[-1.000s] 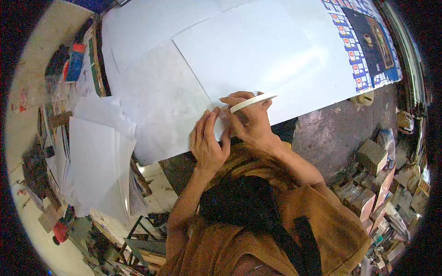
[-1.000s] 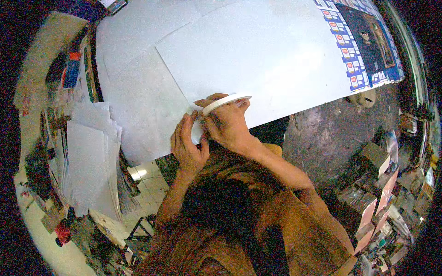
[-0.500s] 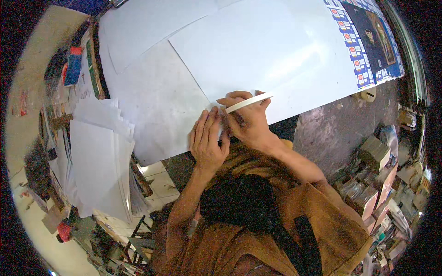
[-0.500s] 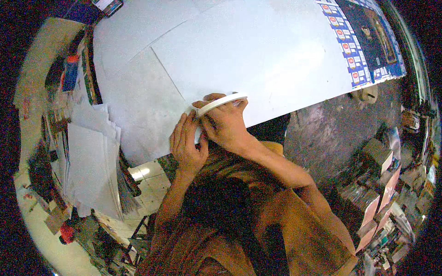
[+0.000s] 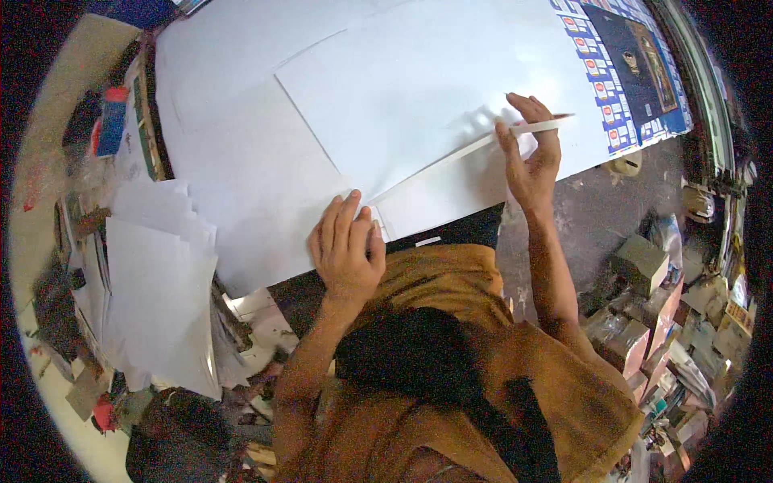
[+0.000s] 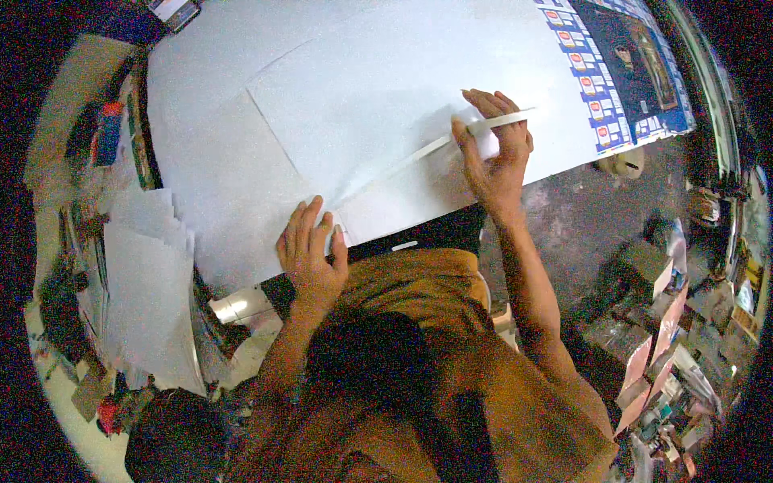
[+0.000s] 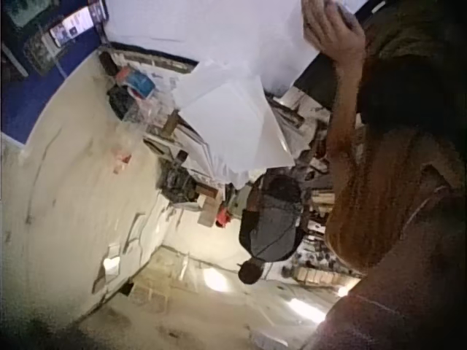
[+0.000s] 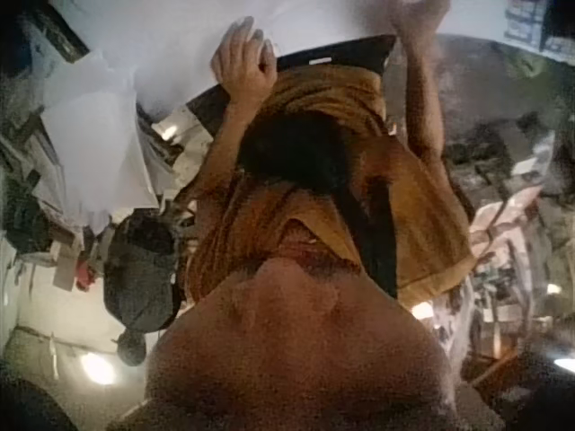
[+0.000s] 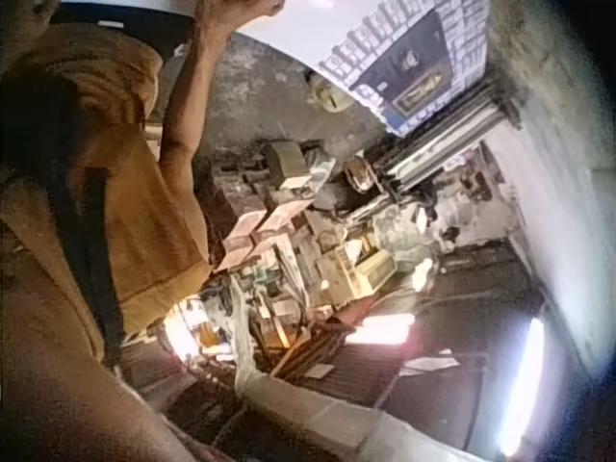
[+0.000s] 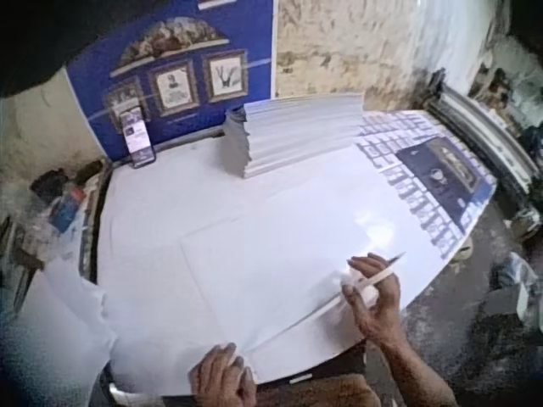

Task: The person organizes and stacks large white paper sheets on a work surface, using a circular roll to apply pressure or mark the sheets, and then gathers and flips through a large stack of the paper.

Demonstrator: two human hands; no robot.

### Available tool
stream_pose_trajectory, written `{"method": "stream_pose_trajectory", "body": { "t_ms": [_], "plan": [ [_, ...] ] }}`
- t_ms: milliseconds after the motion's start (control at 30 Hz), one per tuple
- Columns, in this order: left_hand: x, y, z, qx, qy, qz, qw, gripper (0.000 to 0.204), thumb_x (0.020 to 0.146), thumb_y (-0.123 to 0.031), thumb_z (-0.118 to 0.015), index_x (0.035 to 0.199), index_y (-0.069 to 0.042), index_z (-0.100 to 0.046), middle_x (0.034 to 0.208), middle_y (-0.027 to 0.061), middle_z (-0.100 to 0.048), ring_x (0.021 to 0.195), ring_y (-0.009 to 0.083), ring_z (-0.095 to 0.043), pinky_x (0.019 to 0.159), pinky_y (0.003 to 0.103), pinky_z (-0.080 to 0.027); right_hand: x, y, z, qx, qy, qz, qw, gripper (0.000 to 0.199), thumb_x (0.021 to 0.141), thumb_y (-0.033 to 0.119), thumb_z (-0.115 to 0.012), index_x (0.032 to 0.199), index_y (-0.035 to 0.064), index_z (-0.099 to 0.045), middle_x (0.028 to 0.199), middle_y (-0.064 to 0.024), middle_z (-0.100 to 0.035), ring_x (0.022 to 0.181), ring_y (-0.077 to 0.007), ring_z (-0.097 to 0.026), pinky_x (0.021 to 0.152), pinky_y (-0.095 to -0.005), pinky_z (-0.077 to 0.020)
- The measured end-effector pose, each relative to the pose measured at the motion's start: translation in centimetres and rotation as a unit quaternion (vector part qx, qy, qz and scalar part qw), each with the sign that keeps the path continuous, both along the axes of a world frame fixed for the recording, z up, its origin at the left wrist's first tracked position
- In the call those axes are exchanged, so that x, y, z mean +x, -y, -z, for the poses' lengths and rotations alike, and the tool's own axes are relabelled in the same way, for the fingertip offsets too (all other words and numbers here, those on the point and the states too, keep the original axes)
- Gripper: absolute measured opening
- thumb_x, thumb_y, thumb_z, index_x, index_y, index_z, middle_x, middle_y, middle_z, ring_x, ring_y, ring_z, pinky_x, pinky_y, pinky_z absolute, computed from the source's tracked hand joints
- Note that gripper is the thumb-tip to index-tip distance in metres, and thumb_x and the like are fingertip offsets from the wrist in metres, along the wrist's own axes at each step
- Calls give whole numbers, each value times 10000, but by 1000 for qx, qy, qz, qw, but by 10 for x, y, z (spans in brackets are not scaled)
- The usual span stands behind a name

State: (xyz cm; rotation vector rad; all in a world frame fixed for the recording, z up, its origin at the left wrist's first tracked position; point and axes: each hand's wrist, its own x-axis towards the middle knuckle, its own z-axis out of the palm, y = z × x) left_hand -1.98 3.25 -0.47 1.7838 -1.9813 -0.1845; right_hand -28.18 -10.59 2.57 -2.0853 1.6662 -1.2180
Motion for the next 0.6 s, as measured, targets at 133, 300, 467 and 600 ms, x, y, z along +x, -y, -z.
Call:
{"method": "stream_pose_trajectory", "body": {
  "t_ms": [133, 300, 467, 600],
  "plan": [
    [-2, 1, -1, 11, -5, 2, 1000, 255, 897, -175, -620, 1107, -34, -647, 1405, 105, -559, 1324, 339, -478, 1076, 486, -340, -16, 2, 18, 87, 43, 14, 995, 367, 859, 191, -743, 1221, 170, -682, 1148, -20, -698, 1168, -219, -581, 1021, -431, -336],
    [-3, -1, 0, 8, -15, 6, 1000, 235, 908, -156, -625, 1109, -35, -636, 1417, 115, -545, 1327, 352, -473, 1081, 502, -332, -10, -2, 17, 79, -56, 27, 995, 371, 879, 209, -717, 1246, 238, -677, 1138, 20, -689, 1184, -174, -556, 1042, -480, -227],
    [-2, 1, 3, 3, -15, 12, 1000, 260, 907, -141, -626, 1145, -40, -615, 1415, 126, -545, 1327, 356, -473, 1085, 505, -329, -12, -1, 23, 71, -107, 28, 991, 397, 882, 226, -699, 1275, 265, -663, 1181, -11, -666, 1210, -198, -541, 1040, -517, -224],
    [-2, 2, 0, 9, -6, 12, 1000, 261, 907, -143, -626, 1144, -35, -610, 1411, 131, -546, 1325, 357, -475, 1086, 505, -332, -10, -2, 21, 74, -137, 29, 987, 397, 873, 212, -692, 1265, 269, -668, 1187, -15, -657, 1221, -204, -527, 1041, -527, -221]
  ]
}}
